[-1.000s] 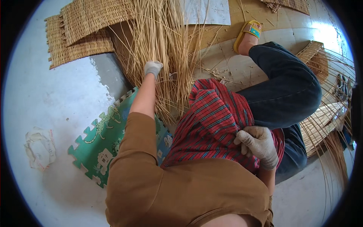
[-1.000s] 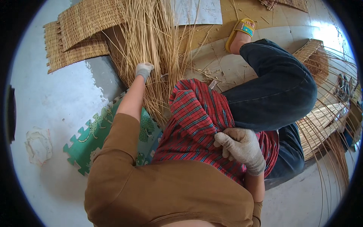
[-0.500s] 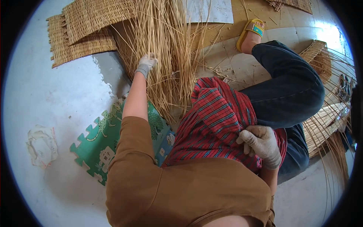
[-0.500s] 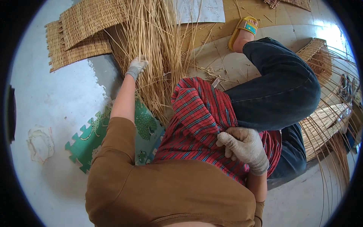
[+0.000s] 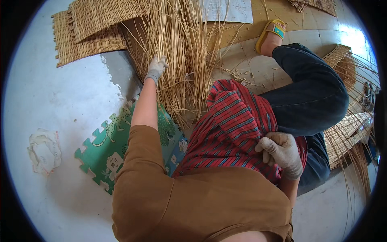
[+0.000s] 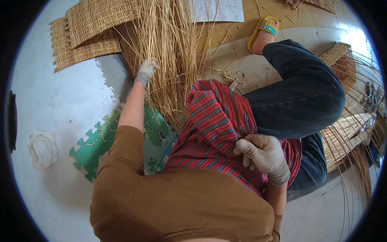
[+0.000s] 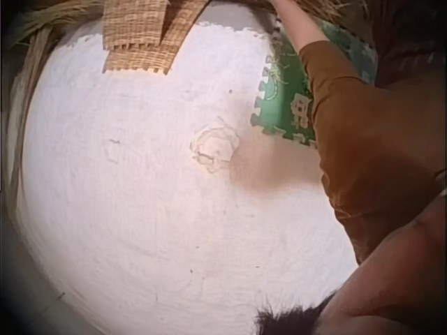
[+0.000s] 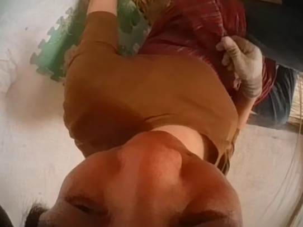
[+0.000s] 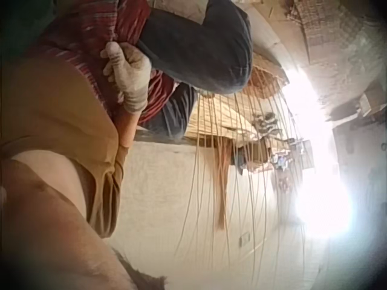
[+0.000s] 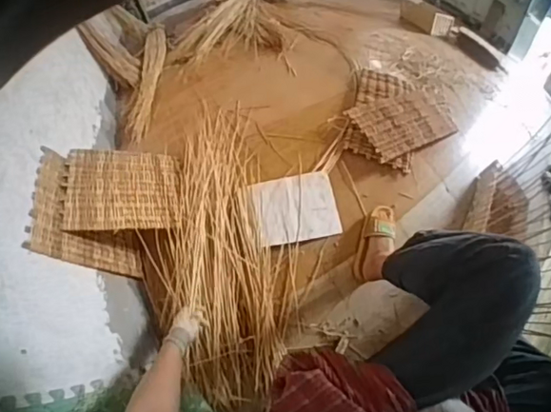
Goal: Weaving a wicker basket using willow branches, measuring dimensions with a tape measure, and using a power drill and pliers.
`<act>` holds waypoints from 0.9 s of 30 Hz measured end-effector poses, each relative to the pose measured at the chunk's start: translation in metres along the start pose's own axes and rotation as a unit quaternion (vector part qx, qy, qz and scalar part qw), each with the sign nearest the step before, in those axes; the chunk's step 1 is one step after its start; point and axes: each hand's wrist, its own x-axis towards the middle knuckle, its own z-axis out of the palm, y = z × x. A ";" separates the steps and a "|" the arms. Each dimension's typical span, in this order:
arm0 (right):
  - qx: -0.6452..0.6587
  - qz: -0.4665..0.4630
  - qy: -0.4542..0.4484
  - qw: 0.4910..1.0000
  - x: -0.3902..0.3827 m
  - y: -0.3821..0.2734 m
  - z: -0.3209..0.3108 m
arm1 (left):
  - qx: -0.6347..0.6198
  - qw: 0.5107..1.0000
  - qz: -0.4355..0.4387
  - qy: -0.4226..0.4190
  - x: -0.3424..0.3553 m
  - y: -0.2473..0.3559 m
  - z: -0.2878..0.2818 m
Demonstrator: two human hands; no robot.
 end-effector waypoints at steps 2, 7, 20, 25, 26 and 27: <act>0.001 -0.008 -0.001 1.000 0.000 0.001 -0.001 | -0.069 0.991 -0.113 -0.028 -0.013 -0.001 -0.005; -0.001 -0.013 0.003 1.000 0.001 0.003 -0.001 | -0.052 0.989 -0.117 -0.068 -0.040 -0.025 0.005; 0.012 -0.017 0.007 1.000 -0.001 0.005 0.001 | -0.065 0.985 -0.150 -0.047 -0.080 -0.094 0.038; 0.018 -0.021 0.018 0.999 0.000 0.011 -0.001 | 0.037 0.993 -0.076 0.082 -0.082 -0.058 0.065; 0.018 -0.024 0.014 0.999 -0.001 0.011 -0.001 | 0.093 0.990 -0.045 0.099 -0.079 -0.056 0.060; 0.020 -0.027 0.013 0.999 -0.001 0.011 -0.001 | 0.150 0.981 -0.042 0.117 -0.075 -0.054 0.058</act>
